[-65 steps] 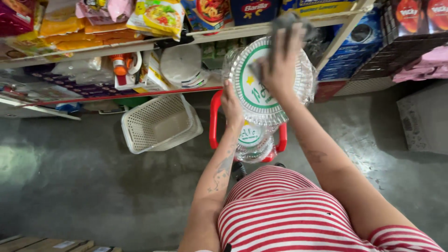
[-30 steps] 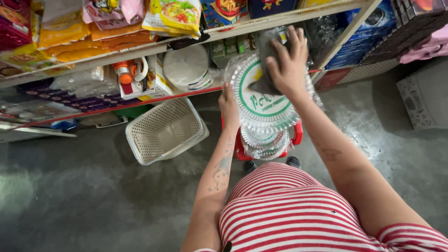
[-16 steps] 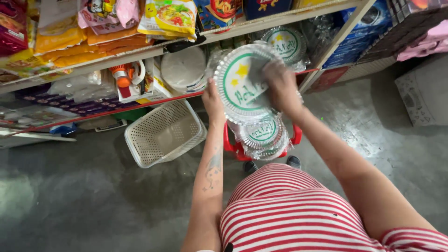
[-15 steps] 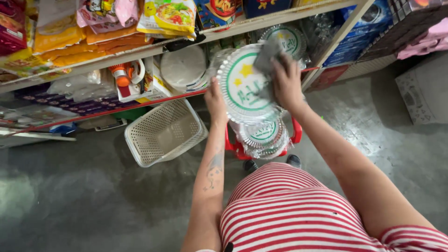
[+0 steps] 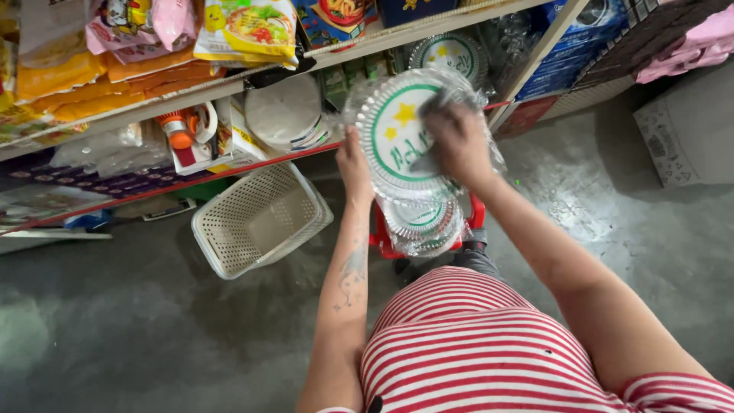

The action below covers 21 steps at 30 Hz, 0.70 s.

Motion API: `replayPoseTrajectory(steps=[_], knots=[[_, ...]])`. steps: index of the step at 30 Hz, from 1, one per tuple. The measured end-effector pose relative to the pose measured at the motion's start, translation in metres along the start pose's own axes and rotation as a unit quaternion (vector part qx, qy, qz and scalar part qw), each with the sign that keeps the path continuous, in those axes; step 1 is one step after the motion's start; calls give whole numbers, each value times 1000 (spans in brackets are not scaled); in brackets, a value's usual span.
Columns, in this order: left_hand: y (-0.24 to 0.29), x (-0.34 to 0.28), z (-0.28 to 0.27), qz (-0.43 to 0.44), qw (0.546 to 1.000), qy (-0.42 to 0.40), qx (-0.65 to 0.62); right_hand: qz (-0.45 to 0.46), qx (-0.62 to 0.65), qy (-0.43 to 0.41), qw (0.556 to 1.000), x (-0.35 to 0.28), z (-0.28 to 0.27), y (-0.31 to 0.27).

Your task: Wiping dust off of plastic-wrapped stacks of paper plates using a cloth.

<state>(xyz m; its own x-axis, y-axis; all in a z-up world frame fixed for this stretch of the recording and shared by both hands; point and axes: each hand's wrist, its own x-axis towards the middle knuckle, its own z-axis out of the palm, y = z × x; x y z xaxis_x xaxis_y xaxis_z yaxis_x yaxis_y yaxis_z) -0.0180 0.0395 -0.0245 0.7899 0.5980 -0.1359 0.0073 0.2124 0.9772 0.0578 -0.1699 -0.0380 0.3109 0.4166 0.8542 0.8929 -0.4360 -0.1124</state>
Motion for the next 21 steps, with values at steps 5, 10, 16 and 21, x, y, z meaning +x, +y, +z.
replayPoseTrajectory(steps=[5,10,16,21], knots=[[-16,-9,33,-48,997,8,60,171,8,-113,979,93,-40,-50],[-2,-7,41,-37,999,-5,32,21,94,-157,983,48,-7,-47],[6,-10,59,-47,997,39,41,43,24,-76,996,42,5,58],[-31,17,70,-13,996,22,81,48,89,-53,993,76,17,-10]])
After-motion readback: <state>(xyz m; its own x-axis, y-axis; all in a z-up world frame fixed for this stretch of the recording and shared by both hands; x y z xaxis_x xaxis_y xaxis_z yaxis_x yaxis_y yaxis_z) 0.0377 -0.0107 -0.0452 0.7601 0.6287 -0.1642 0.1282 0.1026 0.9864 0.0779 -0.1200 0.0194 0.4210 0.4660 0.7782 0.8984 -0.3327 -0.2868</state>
